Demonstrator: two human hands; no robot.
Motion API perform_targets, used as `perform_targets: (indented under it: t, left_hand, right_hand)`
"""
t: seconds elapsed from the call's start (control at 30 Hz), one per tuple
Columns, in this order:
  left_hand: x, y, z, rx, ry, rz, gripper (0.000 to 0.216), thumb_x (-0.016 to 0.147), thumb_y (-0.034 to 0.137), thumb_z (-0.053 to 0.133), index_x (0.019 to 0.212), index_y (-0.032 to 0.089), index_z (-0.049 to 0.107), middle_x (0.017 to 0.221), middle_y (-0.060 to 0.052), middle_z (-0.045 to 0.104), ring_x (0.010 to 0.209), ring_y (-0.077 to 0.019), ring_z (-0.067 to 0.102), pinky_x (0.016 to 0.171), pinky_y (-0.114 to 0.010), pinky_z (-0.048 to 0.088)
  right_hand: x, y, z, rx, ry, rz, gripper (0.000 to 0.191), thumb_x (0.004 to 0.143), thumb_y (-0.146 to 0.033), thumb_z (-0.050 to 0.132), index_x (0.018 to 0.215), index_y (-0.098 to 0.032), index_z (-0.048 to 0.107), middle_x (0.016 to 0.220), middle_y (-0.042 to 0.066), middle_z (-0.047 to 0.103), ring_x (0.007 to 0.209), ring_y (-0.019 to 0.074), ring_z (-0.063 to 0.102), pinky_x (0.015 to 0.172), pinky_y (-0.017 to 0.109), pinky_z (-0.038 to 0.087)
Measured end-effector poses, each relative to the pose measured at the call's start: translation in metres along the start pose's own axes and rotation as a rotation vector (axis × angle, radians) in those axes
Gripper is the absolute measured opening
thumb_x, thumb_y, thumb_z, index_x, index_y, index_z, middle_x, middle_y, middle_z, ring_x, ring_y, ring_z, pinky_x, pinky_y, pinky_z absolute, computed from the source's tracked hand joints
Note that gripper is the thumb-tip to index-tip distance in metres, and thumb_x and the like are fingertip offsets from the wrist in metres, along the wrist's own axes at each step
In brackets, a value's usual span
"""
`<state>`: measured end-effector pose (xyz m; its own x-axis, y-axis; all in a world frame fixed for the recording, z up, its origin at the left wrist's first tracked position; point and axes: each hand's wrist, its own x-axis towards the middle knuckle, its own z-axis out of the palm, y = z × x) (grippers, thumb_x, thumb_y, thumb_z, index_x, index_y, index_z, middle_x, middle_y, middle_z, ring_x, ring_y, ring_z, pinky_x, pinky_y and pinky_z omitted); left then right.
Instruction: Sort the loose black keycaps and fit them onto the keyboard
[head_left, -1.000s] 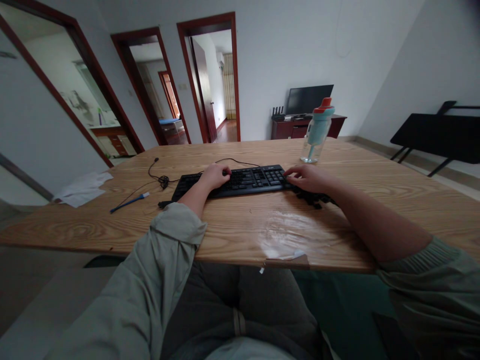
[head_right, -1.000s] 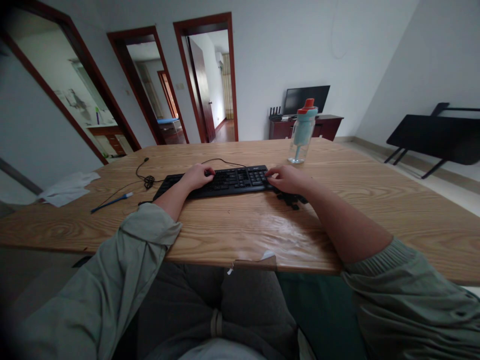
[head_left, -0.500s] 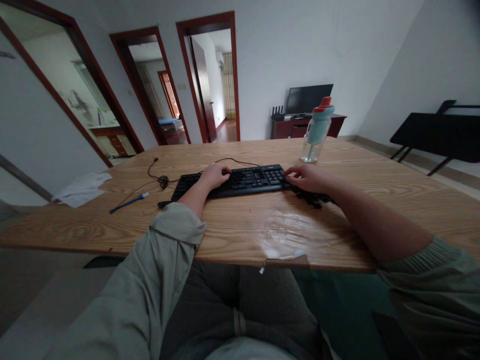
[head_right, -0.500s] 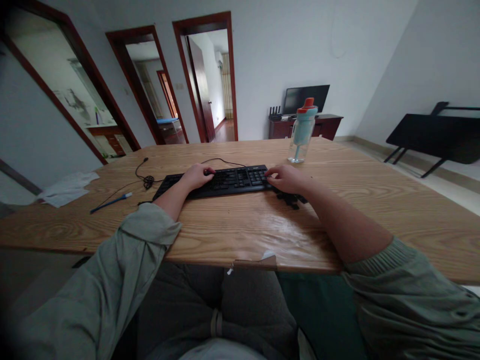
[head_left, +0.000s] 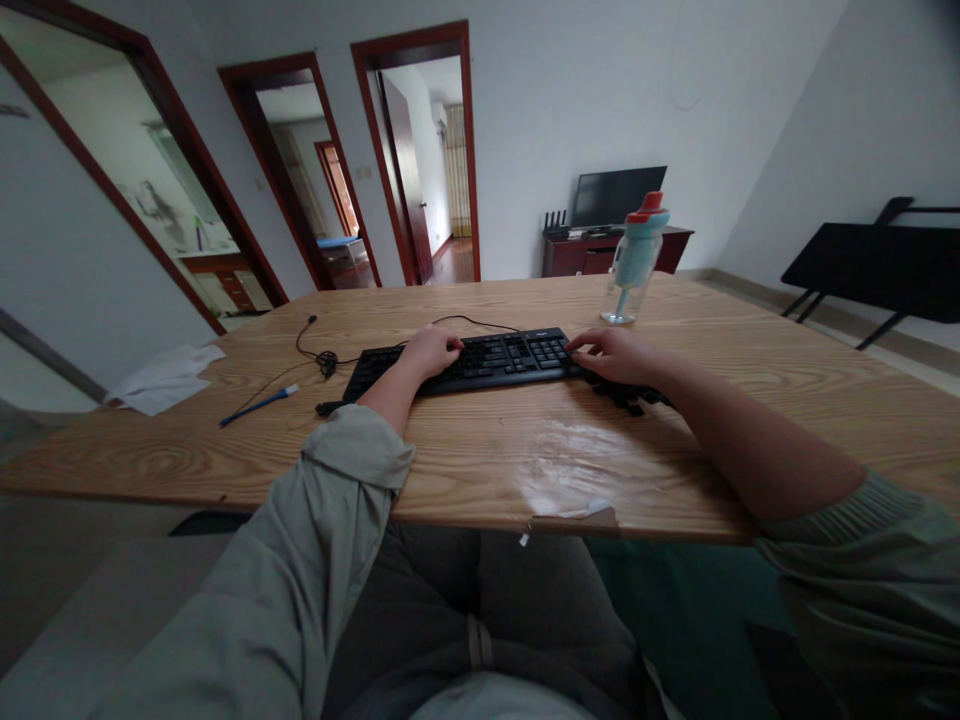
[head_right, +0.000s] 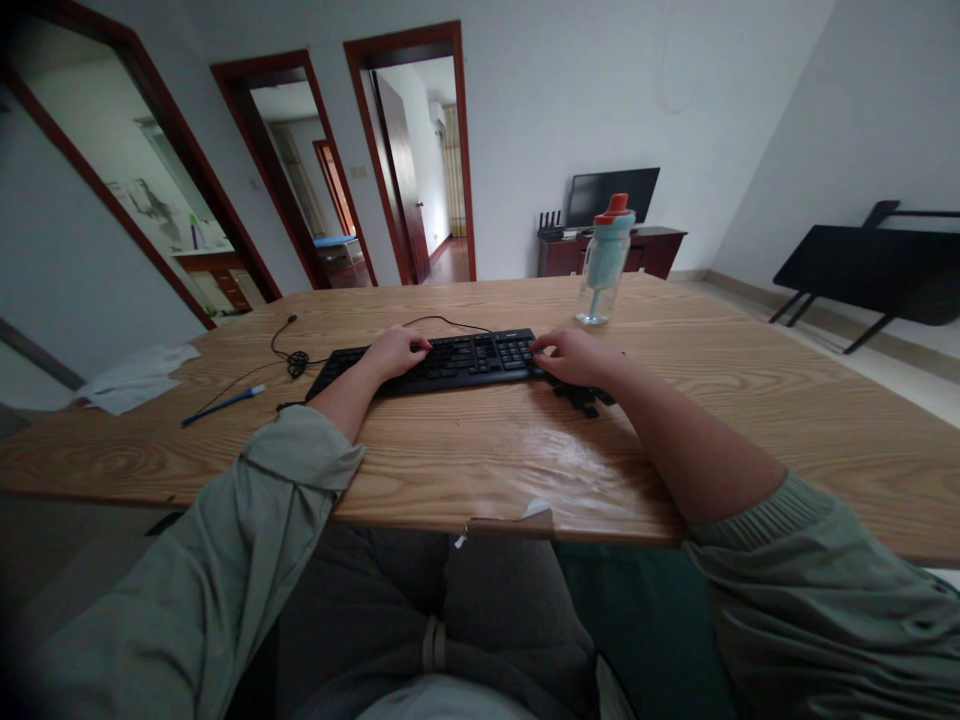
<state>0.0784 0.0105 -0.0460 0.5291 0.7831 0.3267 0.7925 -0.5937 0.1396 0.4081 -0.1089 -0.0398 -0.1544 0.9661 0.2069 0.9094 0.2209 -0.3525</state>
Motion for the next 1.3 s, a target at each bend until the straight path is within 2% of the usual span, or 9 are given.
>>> perform_targets:
  t: [0.27,0.5,0.77,1.07,1.2,1.3]
  left_hand:
    - [-0.001,0.002,-0.002,0.018,-0.006,-0.018,0.023,0.083,0.027,0.063,0.099,0.024,0.078,0.1,-0.006,0.076,0.099,-0.0231,0.067,0.093,-0.034,0.05]
    - [0.001,-0.006,0.003,-0.143,0.038,-0.035,0.022,0.083,0.026,0.063,0.101,0.021,0.077,0.102,-0.006,0.076,0.095,-0.0213,0.067,0.09,-0.033,0.051]
    - [-0.001,-0.007,0.002,-0.137,0.01,-0.025,0.023,0.084,0.027,0.065,0.103,0.023,0.077,0.102,-0.006,0.076,0.096,-0.0218,0.068,0.093,-0.034,0.051]
    - [0.003,0.001,-0.004,0.067,-0.052,-0.023,0.027,0.086,0.031,0.061,0.106,0.026,0.078,0.104,-0.006,0.076,0.101,-0.0243,0.065,0.091,-0.033,0.049]
    - [0.001,0.008,-0.005,0.135,-0.065,-0.027,0.028,0.082,0.025,0.064,0.106,0.028,0.079,0.104,-0.008,0.075,0.108,-0.0282,0.063,0.097,-0.038,0.046]
    - [-0.007,0.016,-0.004,0.152,-0.083,-0.037,0.038,0.078,0.016,0.065,0.112,0.03,0.076,0.111,-0.006,0.074,0.112,-0.0297,0.062,0.1,-0.039,0.045]
  right_hand:
    - [0.001,0.003,0.001,0.041,0.007,-0.01,0.027,0.088,-0.034,0.059,0.109,-0.025,0.074,0.096,0.005,0.077,0.079,0.0205,0.071,0.073,0.031,0.057]
    - [-0.001,-0.001,-0.001,0.01,0.001,0.001,0.028,0.089,-0.033,0.058,0.11,-0.024,0.074,0.097,0.005,0.077,0.08,0.0207,0.071,0.075,0.031,0.056]
    - [-0.001,0.001,0.001,0.036,0.003,-0.006,0.028,0.088,-0.035,0.06,0.109,-0.024,0.074,0.095,0.005,0.077,0.078,0.0198,0.07,0.074,0.03,0.056]
    - [0.001,0.002,0.001,0.031,-0.006,-0.007,0.028,0.088,-0.034,0.059,0.109,-0.024,0.074,0.097,0.006,0.077,0.08,0.0213,0.07,0.073,0.031,0.056]
    - [0.0,0.002,0.001,0.031,-0.005,0.007,0.027,0.088,-0.035,0.06,0.108,-0.024,0.074,0.096,0.006,0.077,0.078,0.0204,0.07,0.073,0.031,0.056]
    - [-0.001,0.003,0.001,0.038,-0.02,0.023,0.029,0.088,-0.035,0.06,0.111,-0.023,0.074,0.093,0.006,0.077,0.072,0.0197,0.069,0.07,0.031,0.055]
